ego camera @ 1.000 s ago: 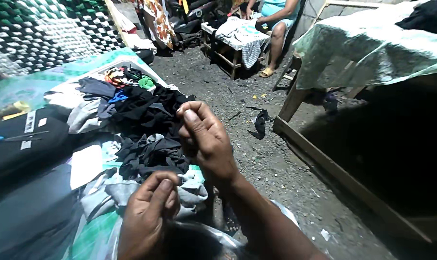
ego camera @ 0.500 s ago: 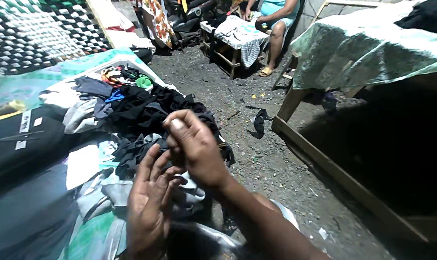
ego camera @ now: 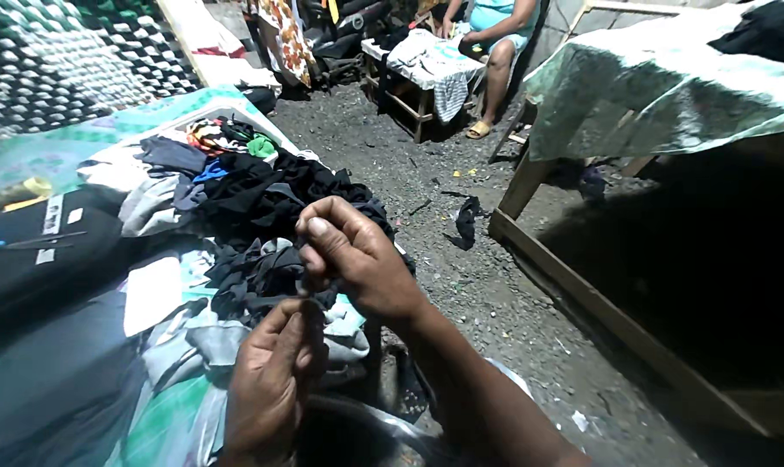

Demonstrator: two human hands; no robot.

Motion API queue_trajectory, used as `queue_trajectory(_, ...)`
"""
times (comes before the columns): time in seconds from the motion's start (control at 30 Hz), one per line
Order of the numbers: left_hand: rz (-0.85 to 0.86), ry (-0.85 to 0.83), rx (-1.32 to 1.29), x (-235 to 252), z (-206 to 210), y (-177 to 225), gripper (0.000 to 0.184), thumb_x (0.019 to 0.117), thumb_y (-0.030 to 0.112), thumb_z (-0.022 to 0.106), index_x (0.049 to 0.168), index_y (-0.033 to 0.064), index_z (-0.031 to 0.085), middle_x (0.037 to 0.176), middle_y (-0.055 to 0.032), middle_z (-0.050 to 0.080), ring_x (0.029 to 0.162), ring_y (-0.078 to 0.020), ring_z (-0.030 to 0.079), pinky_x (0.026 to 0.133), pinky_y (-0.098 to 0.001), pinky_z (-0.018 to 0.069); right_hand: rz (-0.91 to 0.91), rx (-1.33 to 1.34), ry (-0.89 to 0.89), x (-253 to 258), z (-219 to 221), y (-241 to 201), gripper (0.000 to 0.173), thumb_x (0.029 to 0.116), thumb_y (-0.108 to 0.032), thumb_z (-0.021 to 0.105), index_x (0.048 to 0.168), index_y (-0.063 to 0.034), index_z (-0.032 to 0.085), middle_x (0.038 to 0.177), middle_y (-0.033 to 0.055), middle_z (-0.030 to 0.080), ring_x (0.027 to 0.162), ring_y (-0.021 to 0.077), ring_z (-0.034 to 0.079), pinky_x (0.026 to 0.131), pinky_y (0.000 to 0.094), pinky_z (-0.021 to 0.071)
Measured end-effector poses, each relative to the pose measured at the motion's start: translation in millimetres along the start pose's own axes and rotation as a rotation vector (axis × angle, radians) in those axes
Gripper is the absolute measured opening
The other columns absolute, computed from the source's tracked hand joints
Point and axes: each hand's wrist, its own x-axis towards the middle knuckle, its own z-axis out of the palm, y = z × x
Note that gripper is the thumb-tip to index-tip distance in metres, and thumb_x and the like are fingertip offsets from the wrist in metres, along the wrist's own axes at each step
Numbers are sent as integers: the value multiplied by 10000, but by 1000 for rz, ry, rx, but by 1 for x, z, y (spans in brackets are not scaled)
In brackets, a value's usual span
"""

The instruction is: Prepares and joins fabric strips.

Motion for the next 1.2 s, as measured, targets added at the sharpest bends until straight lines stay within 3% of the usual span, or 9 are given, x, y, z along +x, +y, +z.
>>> queue_trajectory(0.1, -1, -95, 28, 0, -8, 5, 193, 1017, 295, 642, 1009, 109, 691, 675, 48, 507, 479, -18, 404, 418, -168, 368, 7, 73, 39, 0, -7, -3, 228, 1108, -204, 374, 1150, -63, 548, 672, 31, 472, 498, 86, 442, 451, 218, 410)
queue_trajectory(0.23, 9, -200, 210, -2, -22, 10, 209, 1014, 287, 653, 1037, 96, 736, 752, 0, 620, 509, -36, 473, 445, -184, 423, -54, 52, 129, 0, -23, -8, 235, 1112, -246, 387, 1165, -94, 558, 656, 21, 452, 461, 73, 389, 412, 201, 352)
queue_trajectory(0.3, 9, -204, 338, -3, -32, 14, 205, 1010, 284, 659, 1030, 100, 747, 808, -6, 669, 523, -44, 521, 455, -189, 465, -77, 33, 177, -2, -36, -11, 234, 1116, -272, 389, 1165, -117, 557, 644, 14, 436, 438, 64, 371, 393, 192, 342)
queue_trajectory(0.47, 47, -96, 459, -7, -45, 22, 168, 1002, 259, 667, 1012, 116, 753, 794, 20, 675, 520, -33, 526, 459, -176, 466, -103, 104, 248, -3, -58, -18, 231, 1123, -270, 362, 1168, -132, 541, 646, -1, 409, 418, 35, 315, 375, 160, 279)
queue_trajectory(0.57, 73, -40, 492, -6, -41, 23, 148, 1001, 232, 659, 1006, 119, 754, 789, 27, 679, 522, -35, 534, 465, -175, 469, -104, 109, 247, -3, -62, -18, 226, 1122, -262, 369, 1165, -128, 545, 650, -1, 423, 417, 31, 322, 374, 154, 285)
queue_trajectory(0.7, 71, 63, 568, -6, -36, 24, 141, 999, 189, 649, 985, 106, 762, 751, 18, 670, 526, -45, 537, 476, -188, 473, -135, 97, 228, 7, -69, -14, 190, 1114, -193, 381, 1141, -118, 554, 696, -54, 455, 521, 31, 404, 471, 178, 373)
queue_trajectory(0.83, 62, 105, 549, -6, -41, 25, 140, 998, 171, 652, 983, 84, 761, 760, -11, 667, 535, -63, 526, 484, -200, 462, -142, 113, 243, 8, -76, -12, 203, 1120, -199, 362, 1128, -131, 553, 708, -61, 464, 544, 33, 437, 502, 183, 417)
queue_trajectory(1.2, 46, 185, 596, -11, -50, 31, 115, 979, 164, 684, 968, 81, 762, 775, -27, 680, 564, -78, 552, 499, -203, 470, -136, 216, 266, 6, -80, -10, 237, 1127, -227, 320, 1114, -145, 543, 697, -55, 460, 529, 40, 443, 508, 185, 431)
